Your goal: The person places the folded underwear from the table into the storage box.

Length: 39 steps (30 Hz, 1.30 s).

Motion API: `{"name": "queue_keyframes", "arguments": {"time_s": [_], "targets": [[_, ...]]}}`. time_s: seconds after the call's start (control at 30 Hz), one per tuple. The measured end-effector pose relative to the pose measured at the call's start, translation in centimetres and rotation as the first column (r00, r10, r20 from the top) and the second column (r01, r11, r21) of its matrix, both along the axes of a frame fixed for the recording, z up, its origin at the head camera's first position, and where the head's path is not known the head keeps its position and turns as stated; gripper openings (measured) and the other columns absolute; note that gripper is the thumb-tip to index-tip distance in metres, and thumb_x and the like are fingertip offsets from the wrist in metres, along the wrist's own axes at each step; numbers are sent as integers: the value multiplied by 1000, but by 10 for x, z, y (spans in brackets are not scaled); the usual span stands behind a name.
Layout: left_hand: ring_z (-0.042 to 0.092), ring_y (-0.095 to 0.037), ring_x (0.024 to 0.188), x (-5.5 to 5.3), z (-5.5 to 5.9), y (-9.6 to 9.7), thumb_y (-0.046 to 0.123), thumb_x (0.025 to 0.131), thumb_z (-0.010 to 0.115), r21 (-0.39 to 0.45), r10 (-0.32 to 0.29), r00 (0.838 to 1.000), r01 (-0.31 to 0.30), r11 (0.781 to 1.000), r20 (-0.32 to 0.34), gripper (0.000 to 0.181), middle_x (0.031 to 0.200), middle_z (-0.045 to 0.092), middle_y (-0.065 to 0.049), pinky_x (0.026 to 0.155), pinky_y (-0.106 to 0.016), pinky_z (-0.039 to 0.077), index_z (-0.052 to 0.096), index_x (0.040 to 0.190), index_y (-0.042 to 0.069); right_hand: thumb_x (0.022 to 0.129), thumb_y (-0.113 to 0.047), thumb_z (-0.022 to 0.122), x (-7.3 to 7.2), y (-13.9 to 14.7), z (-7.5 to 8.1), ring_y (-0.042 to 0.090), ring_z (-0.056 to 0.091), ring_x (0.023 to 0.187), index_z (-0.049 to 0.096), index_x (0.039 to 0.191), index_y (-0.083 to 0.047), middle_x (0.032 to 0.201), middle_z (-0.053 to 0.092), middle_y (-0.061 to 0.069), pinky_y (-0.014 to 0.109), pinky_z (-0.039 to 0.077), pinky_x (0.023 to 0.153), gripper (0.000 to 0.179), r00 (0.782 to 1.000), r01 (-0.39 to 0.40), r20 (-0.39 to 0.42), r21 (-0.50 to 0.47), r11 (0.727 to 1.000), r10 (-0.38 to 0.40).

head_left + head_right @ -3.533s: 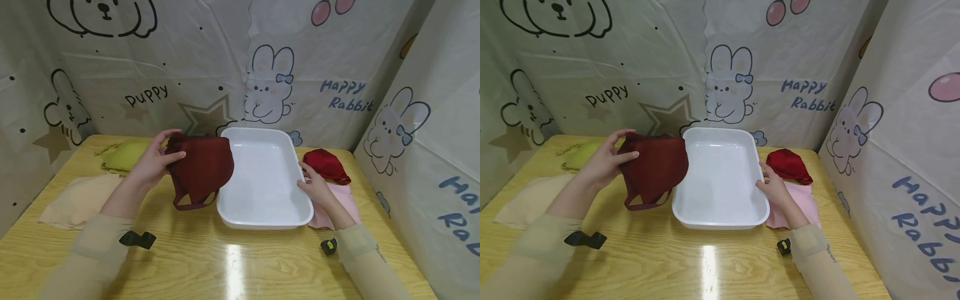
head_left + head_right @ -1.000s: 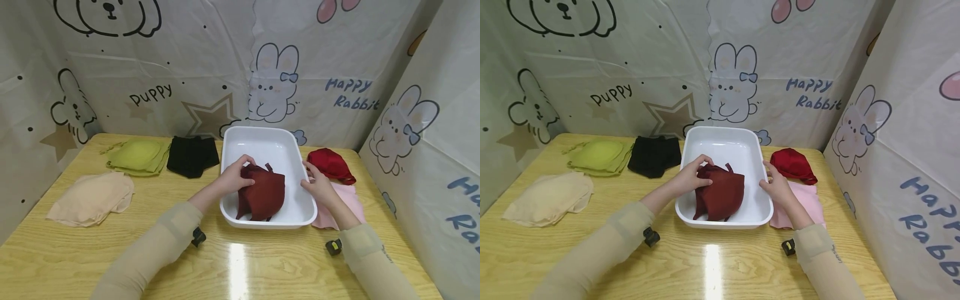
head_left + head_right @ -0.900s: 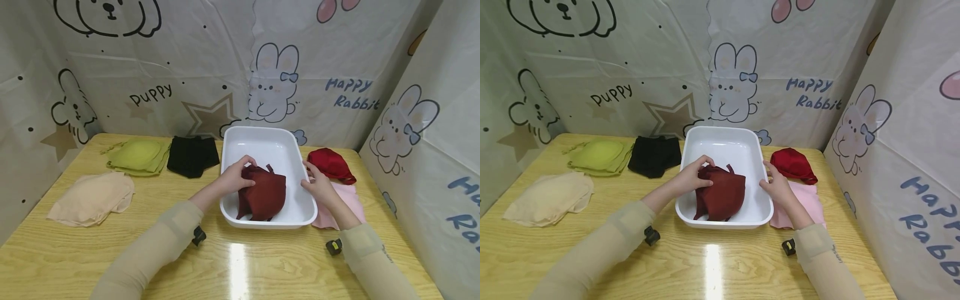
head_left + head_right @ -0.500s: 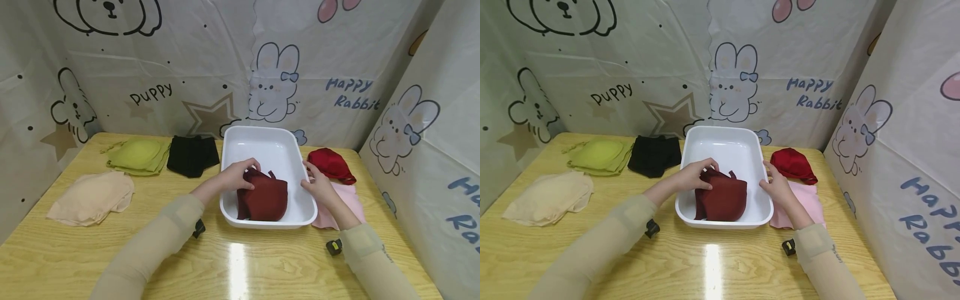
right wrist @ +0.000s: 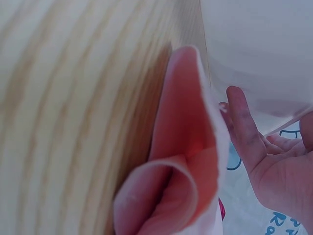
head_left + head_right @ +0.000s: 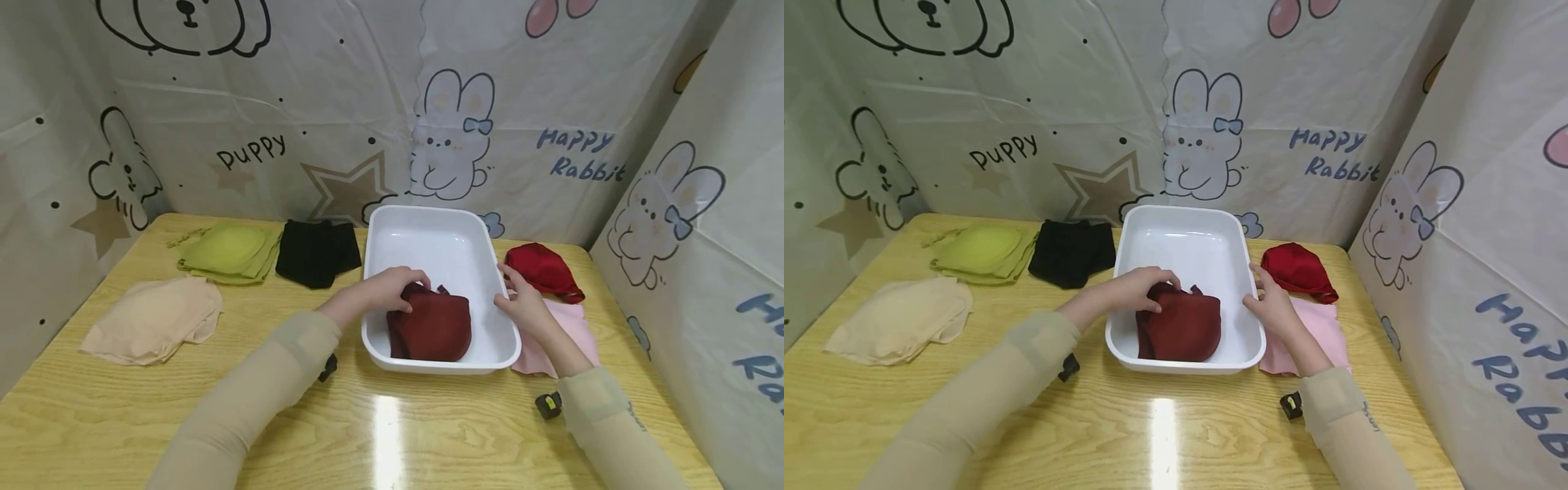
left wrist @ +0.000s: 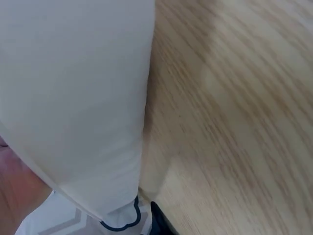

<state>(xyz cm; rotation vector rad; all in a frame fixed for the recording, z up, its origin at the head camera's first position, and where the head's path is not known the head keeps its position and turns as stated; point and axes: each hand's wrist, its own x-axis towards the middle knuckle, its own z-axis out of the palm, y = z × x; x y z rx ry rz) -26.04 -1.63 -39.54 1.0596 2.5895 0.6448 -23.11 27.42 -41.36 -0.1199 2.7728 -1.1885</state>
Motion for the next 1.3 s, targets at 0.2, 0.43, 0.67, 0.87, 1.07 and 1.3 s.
{"name": "queue_keyframes", "arguments": {"time_s": [0.2,0.43,0.67,0.87,1.07,1.3], "targets": [[53,-21,105,3,-3,4,11,82,73,-98,35,999,-38,994,-26,42,114,59,-9,95,-33,44,55,120,14,91,-9,52,1,0,0,45,54,113,21,150,-9,136,43,29,52,50,89,67,1000,1,-6,-3,1000,-1],[54,-22,104,5,-3,4,14,81,75,-70,96,994,-100,993,-57,43,112,60,-10,94,-34,45,57,121,13,91,-9,52,2,0,1,45,54,113,21,150,-9,137,43,29,51,50,89,66,1000,6,-3,-9,1000,-6],[56,-23,106,8,2,-2,16,83,73,4,135,986,-135,991,-98,38,113,61,-10,94,-34,46,61,118,11,92,-10,52,2,0,2,45,54,113,20,150,-9,138,41,29,50,50,88,67,1000,-13,-4,-1,1000,13],[58,-24,105,10,11,-13,16,83,73,123,142,984,-129,984,-105,37,111,64,-12,92,-35,47,62,117,8,91,-9,52,2,1,2,45,55,111,21,150,-7,137,43,30,50,51,88,67,999,-20,-26,10,1000,20],[59,-22,106,17,25,-27,17,85,71,220,195,980,-182,958,-38,35,116,64,-10,92,-36,48,62,118,10,89,-7,53,1,0,2,43,59,105,23,149,-4,134,46,30,47,53,84,67,998,-27,-60,23,999,28],[60,-21,104,27,45,-38,18,84,72,271,213,976,-196,942,-33,36,116,65,-4,92,-35,49,62,119,11,89,-8,52,1,-1,1,42,60,104,23,149,-5,134,46,30,48,53,84,66,998,-22,-53,44,999,24]]}}
